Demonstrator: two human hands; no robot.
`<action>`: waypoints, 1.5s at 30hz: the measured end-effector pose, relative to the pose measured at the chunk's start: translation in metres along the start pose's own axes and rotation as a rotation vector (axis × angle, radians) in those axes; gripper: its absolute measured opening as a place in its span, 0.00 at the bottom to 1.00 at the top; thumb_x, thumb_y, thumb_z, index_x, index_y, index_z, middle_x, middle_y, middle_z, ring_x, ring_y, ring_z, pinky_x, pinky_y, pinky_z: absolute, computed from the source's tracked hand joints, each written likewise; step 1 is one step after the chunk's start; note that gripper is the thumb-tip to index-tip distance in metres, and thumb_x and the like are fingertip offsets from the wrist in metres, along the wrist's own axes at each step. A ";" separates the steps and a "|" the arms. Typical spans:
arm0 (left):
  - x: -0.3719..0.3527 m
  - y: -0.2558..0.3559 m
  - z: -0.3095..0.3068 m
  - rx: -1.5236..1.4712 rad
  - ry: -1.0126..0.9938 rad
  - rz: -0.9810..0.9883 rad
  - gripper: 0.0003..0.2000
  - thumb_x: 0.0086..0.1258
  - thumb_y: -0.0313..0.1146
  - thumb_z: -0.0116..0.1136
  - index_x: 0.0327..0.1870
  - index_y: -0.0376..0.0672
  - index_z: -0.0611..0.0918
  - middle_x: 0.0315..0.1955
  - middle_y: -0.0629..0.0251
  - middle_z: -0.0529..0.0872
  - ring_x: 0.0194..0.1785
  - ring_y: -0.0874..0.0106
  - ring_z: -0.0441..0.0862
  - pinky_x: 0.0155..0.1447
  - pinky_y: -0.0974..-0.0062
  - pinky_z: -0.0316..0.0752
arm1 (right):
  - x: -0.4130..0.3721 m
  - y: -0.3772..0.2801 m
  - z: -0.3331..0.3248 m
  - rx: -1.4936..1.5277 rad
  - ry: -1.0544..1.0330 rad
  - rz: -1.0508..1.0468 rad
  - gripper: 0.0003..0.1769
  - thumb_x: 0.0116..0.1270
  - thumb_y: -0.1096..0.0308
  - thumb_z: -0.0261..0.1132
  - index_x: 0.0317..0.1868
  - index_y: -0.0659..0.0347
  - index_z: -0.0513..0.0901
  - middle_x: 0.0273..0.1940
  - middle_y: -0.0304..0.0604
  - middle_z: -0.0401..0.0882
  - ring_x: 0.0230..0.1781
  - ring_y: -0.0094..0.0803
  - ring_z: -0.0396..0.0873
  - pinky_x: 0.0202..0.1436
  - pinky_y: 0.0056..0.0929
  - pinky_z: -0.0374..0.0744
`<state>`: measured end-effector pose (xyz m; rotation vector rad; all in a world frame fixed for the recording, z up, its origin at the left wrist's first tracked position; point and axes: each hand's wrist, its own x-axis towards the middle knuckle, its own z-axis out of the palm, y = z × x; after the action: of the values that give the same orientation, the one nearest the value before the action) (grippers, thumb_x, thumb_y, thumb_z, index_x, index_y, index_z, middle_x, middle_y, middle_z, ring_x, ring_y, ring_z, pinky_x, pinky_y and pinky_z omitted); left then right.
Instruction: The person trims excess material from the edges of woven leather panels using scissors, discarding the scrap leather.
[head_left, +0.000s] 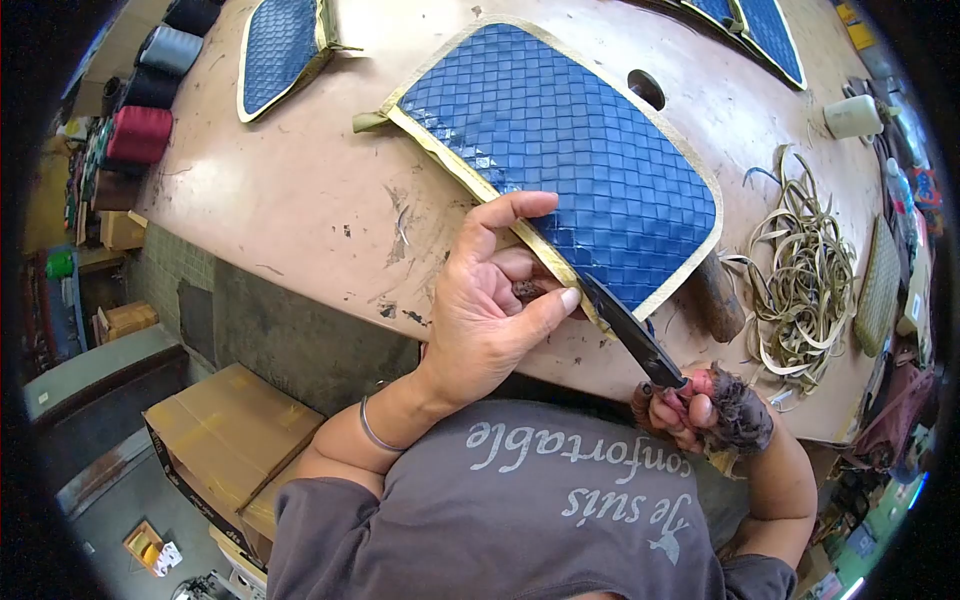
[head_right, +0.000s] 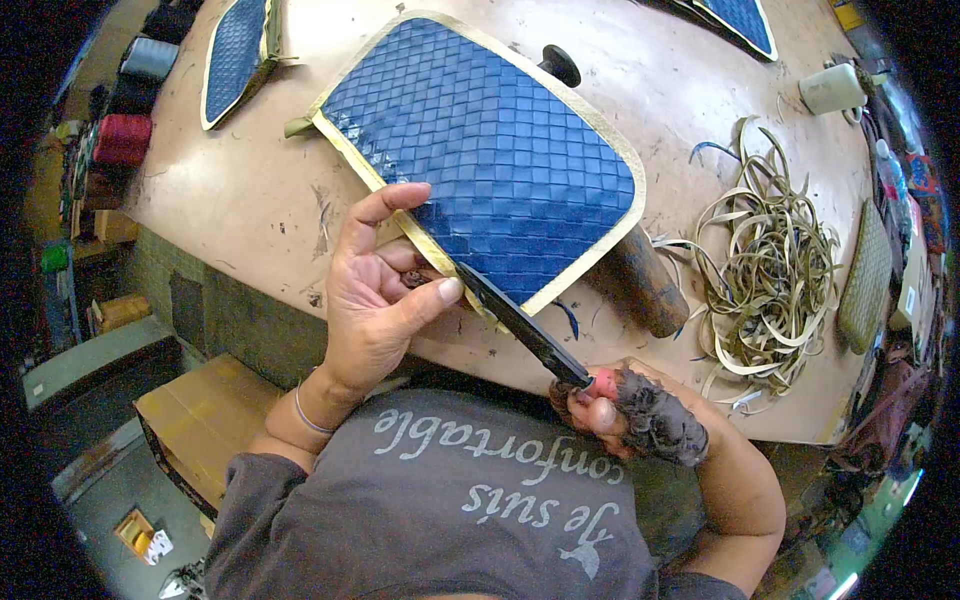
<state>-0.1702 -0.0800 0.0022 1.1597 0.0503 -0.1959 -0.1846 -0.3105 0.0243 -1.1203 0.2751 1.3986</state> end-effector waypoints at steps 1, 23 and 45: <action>0.000 0.001 0.001 0.001 0.003 -0.012 0.26 0.54 0.14 0.50 0.55 0.37 0.58 0.37 0.58 0.76 0.37 0.78 0.75 0.41 0.86 0.72 | -0.001 0.001 -0.002 -0.059 -0.029 -0.021 0.28 0.48 0.41 0.59 0.22 0.62 0.70 0.18 0.37 0.65 0.14 0.20 0.65 0.13 0.15 0.62; -0.001 0.000 0.000 -0.076 -0.001 -0.040 0.25 0.53 0.14 0.51 0.53 0.36 0.60 0.39 0.59 0.75 0.39 0.78 0.75 0.43 0.84 0.72 | 0.000 0.021 -0.014 0.076 -0.108 -0.052 0.25 0.50 0.43 0.61 0.30 0.58 0.69 0.24 0.38 0.66 0.15 0.20 0.65 0.14 0.17 0.66; -0.003 -0.004 -0.002 -0.015 -0.022 -0.024 0.24 0.54 0.15 0.50 0.53 0.35 0.59 0.40 0.57 0.75 0.40 0.76 0.76 0.43 0.81 0.74 | 0.000 0.002 0.003 -0.167 0.062 -0.042 0.31 0.44 0.33 0.59 0.21 0.56 0.68 0.14 0.29 0.62 0.13 0.17 0.63 0.15 0.17 0.60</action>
<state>-0.1735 -0.0797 -0.0021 1.1423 0.0460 -0.2295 -0.1875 -0.3089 0.0248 -1.3011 0.1806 1.3698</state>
